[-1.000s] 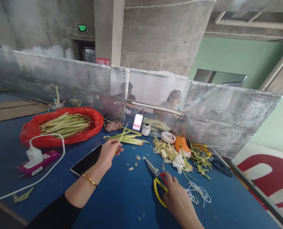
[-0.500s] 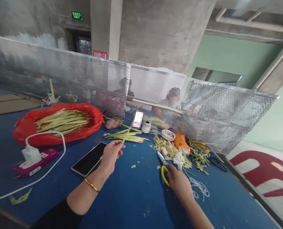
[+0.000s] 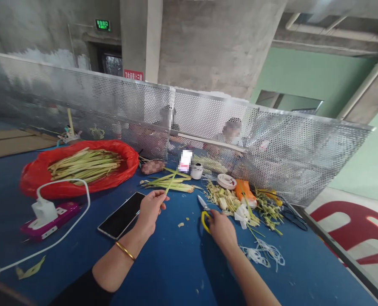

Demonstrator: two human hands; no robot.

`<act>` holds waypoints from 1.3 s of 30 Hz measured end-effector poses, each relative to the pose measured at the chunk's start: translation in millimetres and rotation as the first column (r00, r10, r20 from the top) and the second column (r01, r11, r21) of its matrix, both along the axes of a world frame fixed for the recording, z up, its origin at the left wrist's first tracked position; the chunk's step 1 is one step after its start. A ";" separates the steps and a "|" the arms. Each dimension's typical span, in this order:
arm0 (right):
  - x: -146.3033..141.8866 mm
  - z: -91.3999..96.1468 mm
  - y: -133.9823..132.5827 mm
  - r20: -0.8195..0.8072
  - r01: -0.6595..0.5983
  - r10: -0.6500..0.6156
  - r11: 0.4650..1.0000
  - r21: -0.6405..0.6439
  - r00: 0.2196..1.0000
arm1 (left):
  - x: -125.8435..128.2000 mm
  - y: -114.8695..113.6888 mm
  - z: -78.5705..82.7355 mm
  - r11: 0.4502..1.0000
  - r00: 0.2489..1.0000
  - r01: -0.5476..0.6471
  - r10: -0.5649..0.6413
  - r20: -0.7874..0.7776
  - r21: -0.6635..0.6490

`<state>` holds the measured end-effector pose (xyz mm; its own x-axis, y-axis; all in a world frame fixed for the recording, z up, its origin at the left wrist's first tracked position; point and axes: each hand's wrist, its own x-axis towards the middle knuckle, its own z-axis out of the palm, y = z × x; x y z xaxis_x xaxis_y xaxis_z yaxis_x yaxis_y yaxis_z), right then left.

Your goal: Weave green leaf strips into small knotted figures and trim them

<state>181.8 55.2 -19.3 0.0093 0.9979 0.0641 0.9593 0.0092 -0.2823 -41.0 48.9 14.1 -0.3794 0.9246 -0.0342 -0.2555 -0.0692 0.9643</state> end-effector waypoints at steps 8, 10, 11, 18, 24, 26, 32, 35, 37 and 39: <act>15.8 11.5 -76.9 -0.344 -0.465 0.435 0.885 -0.005 0.832 | 7.5 -12.3 12.1 0.995 0.995 0.097 -0.097 0.019 0.002; 16.4 11.2 -82.9 -0.397 -0.536 0.462 0.839 -0.093 0.793 | 6.7 -12.2 10.9 0.995 0.995 0.097 -0.096 0.024 -0.015; 22.2 8.7 -80.1 -0.401 -0.512 0.432 0.851 -0.114 0.808 | 6.1 -11.3 9.7 0.995 0.995 0.092 -0.091 0.025 -0.024; 93.4 -20.1 -37.0 -0.493 0.091 -0.051 0.994 0.057 0.869 | 4.2 -5.0 4.7 0.999 0.999 0.051 -0.050 0.018 -0.018; -0.7 -6.1 -52.2 -0.526 -0.245 0.246 0.967 0.073 0.814 | 5.3 -4.6 1.8 1.000 1.000 0.022 -0.022 -0.003 0.014; -36.2 -2.4 -42.7 -0.413 -0.267 0.260 0.963 0.041 0.873 | 3.8 -3.1 -0.1 1.000 1.000 0.007 -0.007 -0.015 0.014; -20.0 -8.2 3.9 -0.433 -0.058 0.057 0.998 0.010 0.900 | -2.0 1.2 0.0 1.000 1.000 0.005 -0.005 -0.024 -0.016; 27.5 -4.0 -8.9 -0.458 0.037 -0.032 0.999 0.003 0.889 | -0.2 -1.6 2.1 0.998 0.998 0.054 -0.055 -0.023 -0.021; 54.6 2.5 -32.6 -0.499 0.004 -0.015 1.000 -0.024 0.867 | 2.9 -4.7 2.6 0.994 0.995 0.102 -0.102 -0.023 -0.026; 74.3 8.4 -58.2 -0.627 -0.155 0.051 0.981 -0.112 0.777 | 6.4 -7.7 2.2 0.989 0.990 0.140 -0.141 -0.020 -0.039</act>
<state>256.1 -3.0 -10.9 -0.1086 0.9917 -0.0685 0.5722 0.0060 -0.8201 -34.6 41.2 16.3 -0.2466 0.9671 -0.0628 -0.2379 0.0024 0.9713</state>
